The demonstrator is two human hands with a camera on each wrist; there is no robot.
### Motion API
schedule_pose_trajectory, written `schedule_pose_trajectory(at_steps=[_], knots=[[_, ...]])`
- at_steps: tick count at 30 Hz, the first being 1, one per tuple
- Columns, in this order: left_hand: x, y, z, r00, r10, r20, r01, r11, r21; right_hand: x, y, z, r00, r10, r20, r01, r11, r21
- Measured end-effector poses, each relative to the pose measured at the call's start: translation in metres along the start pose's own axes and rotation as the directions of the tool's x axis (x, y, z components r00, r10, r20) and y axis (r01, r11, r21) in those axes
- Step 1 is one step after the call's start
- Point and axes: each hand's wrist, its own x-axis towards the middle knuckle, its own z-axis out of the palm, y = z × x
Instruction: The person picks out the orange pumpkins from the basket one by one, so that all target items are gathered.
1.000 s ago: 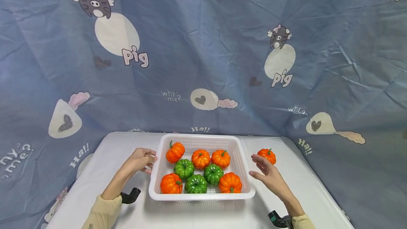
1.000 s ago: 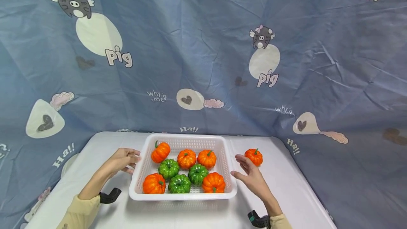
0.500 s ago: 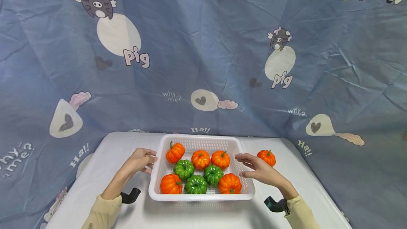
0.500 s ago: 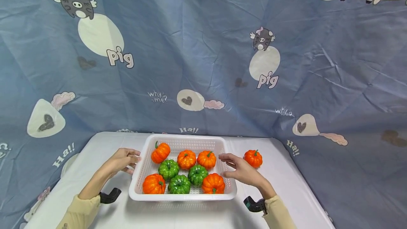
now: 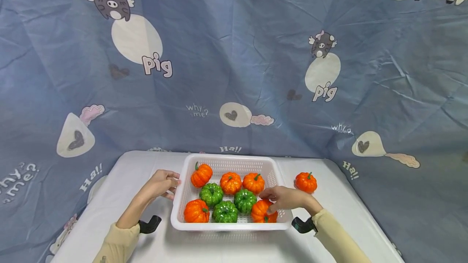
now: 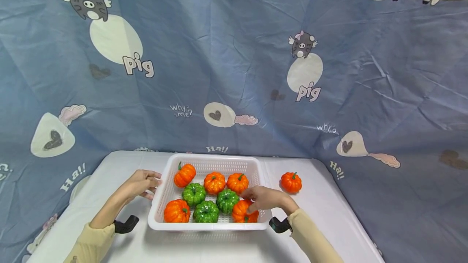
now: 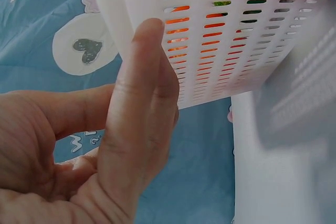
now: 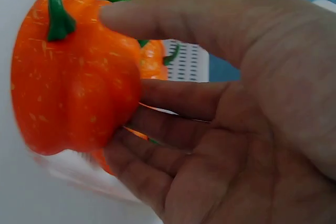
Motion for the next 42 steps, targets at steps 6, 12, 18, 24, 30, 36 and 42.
schedule_pose_trajectory(at_steps=[6,12,18,24,30,36,42], knots=[[0.001,0.0,0.001,1.0,-0.009,-0.01,0.009,1.0,-0.003,0.006,-0.003,0.004,1.0,0.007,0.013,-0.006,0.996,-0.085],[0.001,0.001,0.001,1.0,-0.009,-0.01,0.009,1.0,-0.002,0.007,-0.001,0.003,1.0,0.012,0.014,-0.012,0.998,-0.061],[0.001,0.003,-0.002,1.0,0.002,-0.008,-0.002,1.0,0.001,0.007,0.0,-0.002,1.0,0.027,0.017,-0.028,0.998,0.064],[-0.001,0.005,-0.002,1.0,0.001,-0.006,-0.001,1.0,0.007,0.008,0.005,0.0,1.0,-0.021,0.016,0.017,0.972,0.233],[0.0,0.004,-0.003,1.0,0.005,-0.004,-0.005,1.0,0.007,0.005,0.01,0.0,0.997,-0.063,0.039,0.054,0.98,0.189],[0.001,0.001,-0.001,1.0,-0.005,-0.007,0.005,1.0,-0.006,0.004,0.013,-0.001,0.993,-0.075,0.094,0.056,0.978,0.2],[0.0,-0.001,0.001,1.0,0.0,-0.015,0.0,1.0,-0.005,0.004,0.016,0.005,0.996,-0.077,0.037,0.066,0.971,0.23]])
